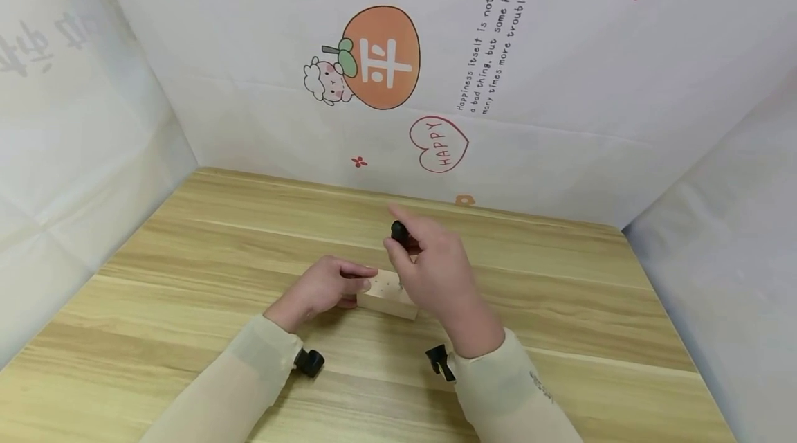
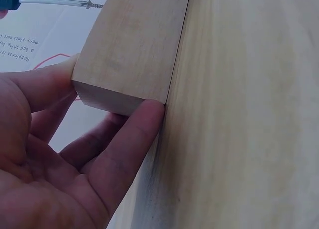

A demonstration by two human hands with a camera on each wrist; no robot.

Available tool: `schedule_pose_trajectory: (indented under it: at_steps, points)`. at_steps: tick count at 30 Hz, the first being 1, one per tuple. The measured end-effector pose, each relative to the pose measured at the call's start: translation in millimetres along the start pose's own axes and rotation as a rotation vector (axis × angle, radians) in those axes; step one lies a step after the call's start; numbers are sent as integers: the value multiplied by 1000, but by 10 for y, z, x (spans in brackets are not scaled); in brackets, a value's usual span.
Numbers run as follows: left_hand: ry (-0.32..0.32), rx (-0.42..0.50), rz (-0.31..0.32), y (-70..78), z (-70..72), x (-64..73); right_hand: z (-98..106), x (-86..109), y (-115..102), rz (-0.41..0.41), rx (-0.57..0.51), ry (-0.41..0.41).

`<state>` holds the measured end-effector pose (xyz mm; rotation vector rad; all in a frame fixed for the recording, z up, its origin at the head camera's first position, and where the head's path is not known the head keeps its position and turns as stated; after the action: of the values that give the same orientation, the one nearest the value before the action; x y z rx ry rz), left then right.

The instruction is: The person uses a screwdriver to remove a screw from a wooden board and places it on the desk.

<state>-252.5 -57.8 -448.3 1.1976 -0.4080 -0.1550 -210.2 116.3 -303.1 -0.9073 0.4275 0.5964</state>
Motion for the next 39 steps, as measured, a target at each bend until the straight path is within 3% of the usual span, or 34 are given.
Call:
schedule_pose_trajectory:
  at_steps: [9,13,17,22,25,28,33,39]
  points:
    - [1,25,12,-14,13,-2,-34,8,-55,98,37,118]
    - [0,26,7,-6,8,-11,-21,3,-98,114,77,127]
    - [-2,25,5,-6,8,-15,6,-25,-78,99,4,43]
    - [-8,22,7,5,7,-3,3,-62,77,48,-254,-130]
    - [-9,13,4,17,4,9,-34,-49,153,-9,-332,-166]
    - [-3,1,8,22,7,22,-73,-31,118,24,-266,-123]
    - [9,-13,9,30,10,44,-99,-16,-16,136,-50,34]
    - [10,-21,10,31,20,48,-66,-3,-39,80,3,129]
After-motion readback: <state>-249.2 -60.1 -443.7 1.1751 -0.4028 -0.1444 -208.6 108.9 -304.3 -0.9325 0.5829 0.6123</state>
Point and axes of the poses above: each hand's wrist, its own x-axis away from the middle knuckle, its own z-axis out of the back of the hand, y = z × x, the point moved 5 cm from there along -x, towards the middle knuckle, and after that the axes turned 7 degrees about -x, right-handed, at the moved point
